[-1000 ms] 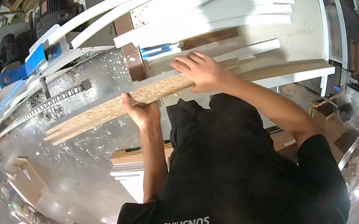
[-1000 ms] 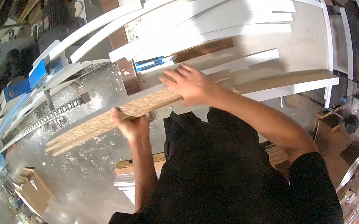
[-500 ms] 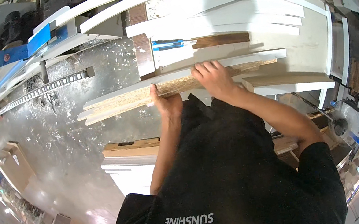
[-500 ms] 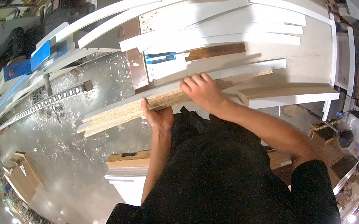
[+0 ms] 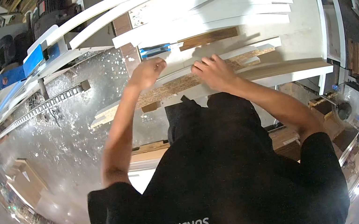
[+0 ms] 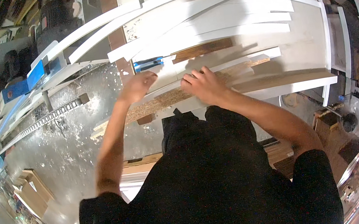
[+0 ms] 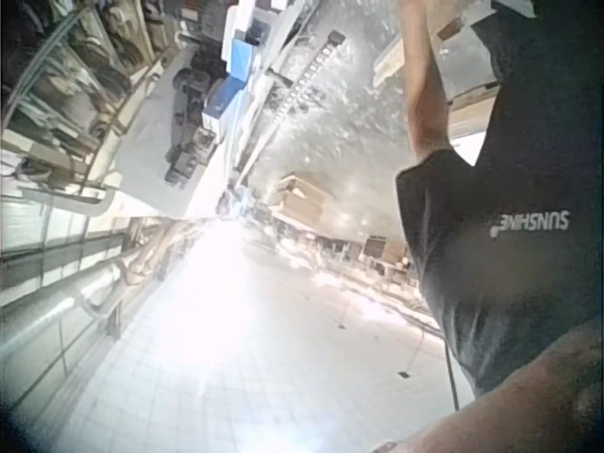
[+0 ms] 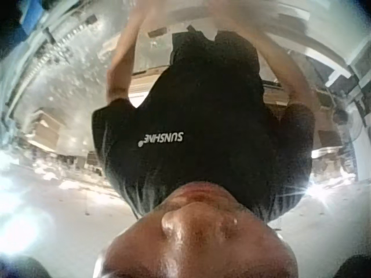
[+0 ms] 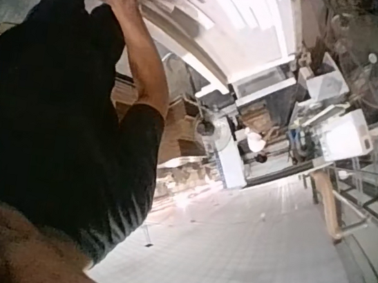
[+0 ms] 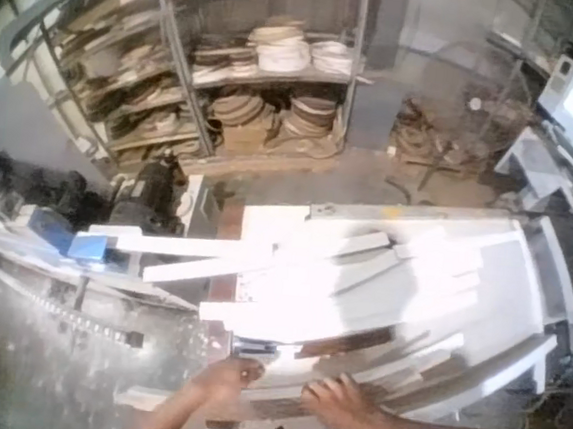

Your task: The person measures wooden boards using a square, trims the edges using a utility knife, and aligns and fits white edging panels onto the boards by hand.

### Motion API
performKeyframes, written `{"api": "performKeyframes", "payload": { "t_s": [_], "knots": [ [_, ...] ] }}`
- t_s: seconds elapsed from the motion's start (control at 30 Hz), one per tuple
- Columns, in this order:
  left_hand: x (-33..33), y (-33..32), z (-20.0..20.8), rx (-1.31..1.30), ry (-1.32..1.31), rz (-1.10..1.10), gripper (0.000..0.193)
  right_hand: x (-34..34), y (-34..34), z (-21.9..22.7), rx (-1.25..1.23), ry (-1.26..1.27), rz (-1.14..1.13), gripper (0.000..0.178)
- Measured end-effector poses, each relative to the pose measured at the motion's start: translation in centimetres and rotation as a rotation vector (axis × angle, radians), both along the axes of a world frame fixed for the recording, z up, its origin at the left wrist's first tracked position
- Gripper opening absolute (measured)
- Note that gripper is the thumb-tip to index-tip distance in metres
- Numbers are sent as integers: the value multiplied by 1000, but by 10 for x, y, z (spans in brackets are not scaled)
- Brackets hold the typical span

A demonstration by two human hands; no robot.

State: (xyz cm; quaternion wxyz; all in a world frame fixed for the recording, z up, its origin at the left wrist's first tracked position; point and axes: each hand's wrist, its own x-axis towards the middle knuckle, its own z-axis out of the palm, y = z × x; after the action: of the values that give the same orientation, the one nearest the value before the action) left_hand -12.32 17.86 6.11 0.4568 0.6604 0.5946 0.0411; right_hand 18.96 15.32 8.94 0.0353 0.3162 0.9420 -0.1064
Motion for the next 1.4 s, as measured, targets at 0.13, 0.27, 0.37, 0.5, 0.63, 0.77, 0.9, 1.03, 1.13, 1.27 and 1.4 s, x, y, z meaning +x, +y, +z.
{"api": "performKeyframes", "payload": {
  "t_s": [0.13, 0.27, 0.37, 0.5, 0.63, 0.77, 0.9, 1.03, 1.13, 1.27, 1.4],
  "knots": [
    [29, 28, -34, -218, 174, -593, 41, 13, -6, 6, 31, -13, -8, 34],
    [33, 43, -58, -355, 159, -720, 35, 22, -11, 15, 45, 124, -61, 35],
    [38, 34, -47, -265, 187, -657, 33, 28, -15, 14, 70, 144, -77, 34],
    [36, 40, -16, -19, 339, -506, 31, 42, -17, 1, 96, 152, -79, 35],
    [-1, 17, 3, 226, 392, -329, 29, 46, 6, -5, -256, -11, -119, 41],
    [-34, -11, -15, 387, 288, -200, 20, 58, 26, -15, -412, -94, -207, 47],
    [-52, -39, -34, 579, 216, -162, 20, 70, 15, -37, -346, 23, -241, 52],
    [-50, -47, -43, 681, 276, -109, 18, 70, 9, -38, -234, 29, -264, 45],
    [-59, -53, -37, 583, 298, -139, 22, 71, 12, -30, -297, -45, -340, 37],
    [-80, -85, -43, 628, 402, -194, 35, 68, 13, -46, -237, -83, -428, 39],
    [-59, -114, -28, 572, 333, -197, 72, 74, 21, -49, 33, -48, -262, 47]
  ]
}}
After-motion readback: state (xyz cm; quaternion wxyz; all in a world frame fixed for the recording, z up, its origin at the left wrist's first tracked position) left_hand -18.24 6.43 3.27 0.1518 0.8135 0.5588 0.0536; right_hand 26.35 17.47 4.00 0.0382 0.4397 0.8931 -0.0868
